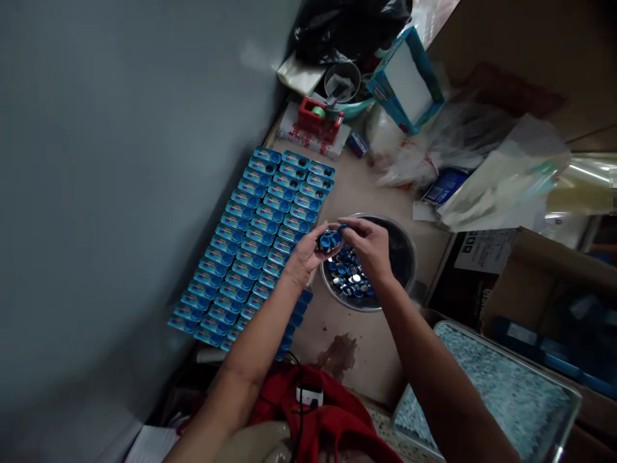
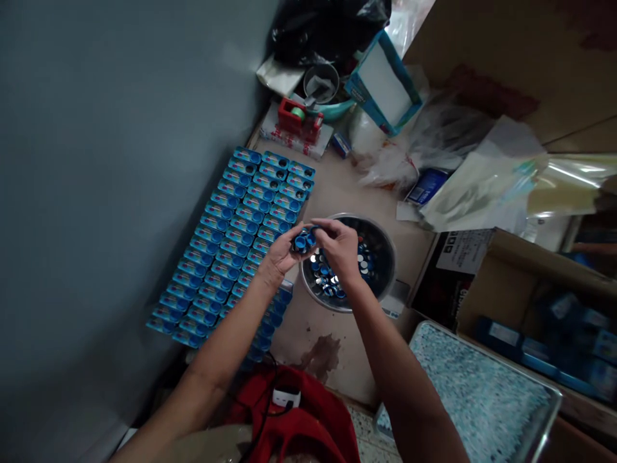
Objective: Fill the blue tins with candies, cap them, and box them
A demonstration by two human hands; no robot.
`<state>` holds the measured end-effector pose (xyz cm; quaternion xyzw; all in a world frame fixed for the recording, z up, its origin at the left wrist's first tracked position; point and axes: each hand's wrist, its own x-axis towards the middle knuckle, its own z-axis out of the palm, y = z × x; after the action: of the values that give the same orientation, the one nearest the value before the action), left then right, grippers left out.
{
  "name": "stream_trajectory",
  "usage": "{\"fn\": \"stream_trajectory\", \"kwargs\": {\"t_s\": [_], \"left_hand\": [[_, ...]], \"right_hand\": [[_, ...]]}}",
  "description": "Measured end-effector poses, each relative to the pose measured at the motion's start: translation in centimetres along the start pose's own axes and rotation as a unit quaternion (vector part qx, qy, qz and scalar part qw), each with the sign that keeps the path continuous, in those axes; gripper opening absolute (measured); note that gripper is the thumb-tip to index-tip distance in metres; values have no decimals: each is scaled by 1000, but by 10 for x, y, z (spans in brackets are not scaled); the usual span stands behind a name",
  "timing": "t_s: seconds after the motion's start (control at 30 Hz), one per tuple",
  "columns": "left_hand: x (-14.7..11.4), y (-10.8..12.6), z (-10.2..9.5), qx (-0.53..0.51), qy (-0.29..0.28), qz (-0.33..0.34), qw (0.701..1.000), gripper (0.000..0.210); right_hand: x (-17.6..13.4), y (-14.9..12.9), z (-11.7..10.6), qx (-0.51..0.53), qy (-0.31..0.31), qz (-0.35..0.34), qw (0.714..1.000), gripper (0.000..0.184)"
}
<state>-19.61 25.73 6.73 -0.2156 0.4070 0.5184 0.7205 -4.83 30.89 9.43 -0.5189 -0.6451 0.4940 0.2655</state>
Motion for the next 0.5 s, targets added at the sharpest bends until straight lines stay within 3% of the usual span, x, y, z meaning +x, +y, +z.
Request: {"fn": "stream_trajectory", "kwargs": {"t_s": [0.1,0.2,0.3,0.5], "left_hand": [[-9,26,-5,19,4,18,1000,28],[-17,51,-11,9,13,49,999,31],[-19,71,-15,-1,16,74,997,33],[-6,92,-18,-26,-7,84,996,33]], "right_hand": [[43,1,10,31,27,62,997,24],[91,0,27,-145,8,15,989,18],[127,-4,47,-336,-46,-24,940,18],[165,0,65,-436,-85,7,896,14]]}}
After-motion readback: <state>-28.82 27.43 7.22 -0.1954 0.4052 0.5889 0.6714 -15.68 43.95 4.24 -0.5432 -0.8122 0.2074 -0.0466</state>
